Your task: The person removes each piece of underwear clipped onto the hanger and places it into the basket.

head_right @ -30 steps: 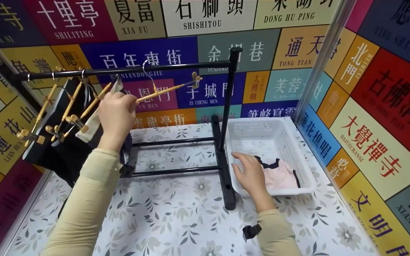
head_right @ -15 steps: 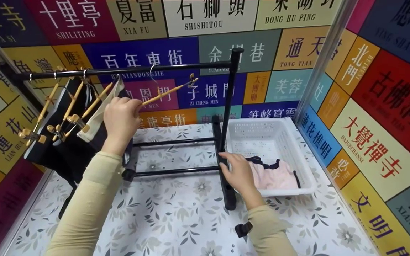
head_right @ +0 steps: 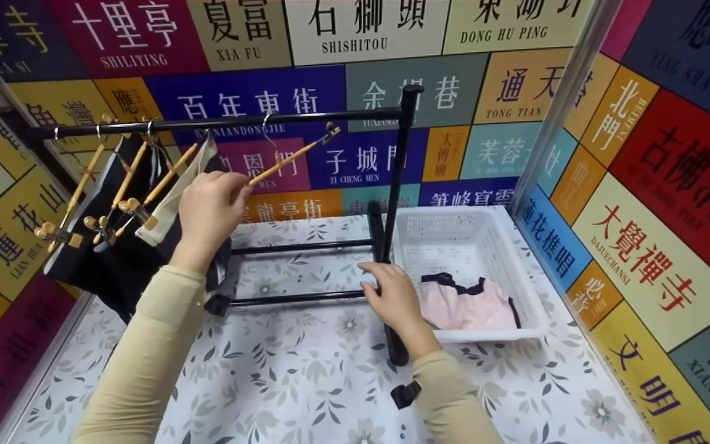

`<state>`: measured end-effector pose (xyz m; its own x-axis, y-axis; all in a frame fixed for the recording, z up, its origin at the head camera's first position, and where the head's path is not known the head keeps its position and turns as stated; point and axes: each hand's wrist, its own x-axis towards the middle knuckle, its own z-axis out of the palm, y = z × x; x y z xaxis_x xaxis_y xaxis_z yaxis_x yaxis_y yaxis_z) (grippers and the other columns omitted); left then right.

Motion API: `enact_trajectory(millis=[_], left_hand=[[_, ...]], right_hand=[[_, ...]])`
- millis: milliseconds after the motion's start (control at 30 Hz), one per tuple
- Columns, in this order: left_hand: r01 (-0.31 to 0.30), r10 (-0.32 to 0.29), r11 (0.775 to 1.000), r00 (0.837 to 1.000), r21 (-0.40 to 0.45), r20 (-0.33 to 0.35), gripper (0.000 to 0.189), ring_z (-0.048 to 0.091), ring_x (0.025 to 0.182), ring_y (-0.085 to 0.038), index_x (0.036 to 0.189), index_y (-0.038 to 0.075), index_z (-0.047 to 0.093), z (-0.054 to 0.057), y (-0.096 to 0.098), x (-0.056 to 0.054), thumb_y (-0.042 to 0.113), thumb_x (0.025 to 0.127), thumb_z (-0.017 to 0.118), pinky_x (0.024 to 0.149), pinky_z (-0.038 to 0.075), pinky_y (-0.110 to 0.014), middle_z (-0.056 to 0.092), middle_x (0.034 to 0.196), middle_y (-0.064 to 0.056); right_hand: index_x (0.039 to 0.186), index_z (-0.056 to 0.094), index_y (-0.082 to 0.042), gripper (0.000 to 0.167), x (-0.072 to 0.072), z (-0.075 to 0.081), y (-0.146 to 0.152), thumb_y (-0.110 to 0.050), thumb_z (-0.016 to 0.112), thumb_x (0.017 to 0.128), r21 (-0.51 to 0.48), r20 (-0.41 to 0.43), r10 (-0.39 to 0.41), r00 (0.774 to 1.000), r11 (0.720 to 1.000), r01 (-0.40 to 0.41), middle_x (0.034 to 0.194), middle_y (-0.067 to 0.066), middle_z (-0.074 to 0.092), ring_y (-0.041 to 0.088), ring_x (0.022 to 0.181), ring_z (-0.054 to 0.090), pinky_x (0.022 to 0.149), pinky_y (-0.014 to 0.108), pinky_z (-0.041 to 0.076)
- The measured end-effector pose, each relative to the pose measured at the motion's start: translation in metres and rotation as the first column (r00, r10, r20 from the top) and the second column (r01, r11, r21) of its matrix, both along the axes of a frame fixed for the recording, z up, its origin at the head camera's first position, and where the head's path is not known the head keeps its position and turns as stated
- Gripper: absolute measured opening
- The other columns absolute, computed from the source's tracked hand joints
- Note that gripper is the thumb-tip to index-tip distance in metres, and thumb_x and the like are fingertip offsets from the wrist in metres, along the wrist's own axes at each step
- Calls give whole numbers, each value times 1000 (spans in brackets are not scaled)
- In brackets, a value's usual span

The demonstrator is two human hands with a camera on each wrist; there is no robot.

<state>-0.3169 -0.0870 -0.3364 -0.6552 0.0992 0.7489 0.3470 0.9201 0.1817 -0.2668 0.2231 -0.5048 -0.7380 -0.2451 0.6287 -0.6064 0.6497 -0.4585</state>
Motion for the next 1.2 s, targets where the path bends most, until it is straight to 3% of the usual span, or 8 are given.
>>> enact_trajectory(millis=[200,333,500,600,800,1067,1200], left_hand=[[13,-13,1000,996,8,89,20,61,84,-34,98,8,72,6,-6,7,27,90,70,72,47,-48,71,93,-10],[17,-17,1000,994,3,105,23,62,84,-35,98,8,71,10,-10,13,29,91,71,73,47,-49,70,93,-11],[31,-30,1000,990,-3,140,34,63,86,-36,109,6,71,18,-17,20,36,92,69,76,49,-50,71,98,-13],[19,-13,1000,976,-24,216,43,64,91,-36,118,6,69,25,-23,24,42,93,66,79,49,-50,71,103,-14],[-8,26,999,932,-51,362,51,65,95,-34,123,8,65,40,-36,28,50,95,60,83,49,-50,70,108,-13],[-45,61,998,926,-52,372,48,64,99,-38,120,8,66,52,-58,30,49,94,63,87,44,-55,70,113,-14],[-72,92,995,921,-66,379,44,64,96,-40,114,6,66,57,-67,29,45,93,65,83,44,-57,70,107,-16]], right_hand=[[119,68,-5,33,-1,1,-9,-5,72,86,8,23,4,1000,1000,-5,115,10,70,32,106,62,95,45,44],[120,68,-6,33,-1,1,-12,-5,71,88,3,47,17,999,1000,-17,117,10,69,33,109,61,97,46,44],[123,67,-9,31,0,0,-17,-11,69,92,3,91,30,995,1000,-30,119,9,68,32,111,61,97,47,45],[124,67,-9,31,0,-1,-20,-14,68,93,6,93,37,995,999,-38,119,9,68,32,112,60,97,48,44],[122,67,-7,31,-1,-6,-25,-13,69,92,-18,74,61,995,998,-60,118,10,69,33,111,60,98,48,44],[122,67,-8,30,0,-14,-35,-16,69,94,7,98,74,992,997,-75,116,9,69,30,109,61,96,46,46],[124,67,-9,31,3,-15,-42,-19,68,94,22,132,71,989,997,-74,118,7,69,29,111,61,96,45,46]])
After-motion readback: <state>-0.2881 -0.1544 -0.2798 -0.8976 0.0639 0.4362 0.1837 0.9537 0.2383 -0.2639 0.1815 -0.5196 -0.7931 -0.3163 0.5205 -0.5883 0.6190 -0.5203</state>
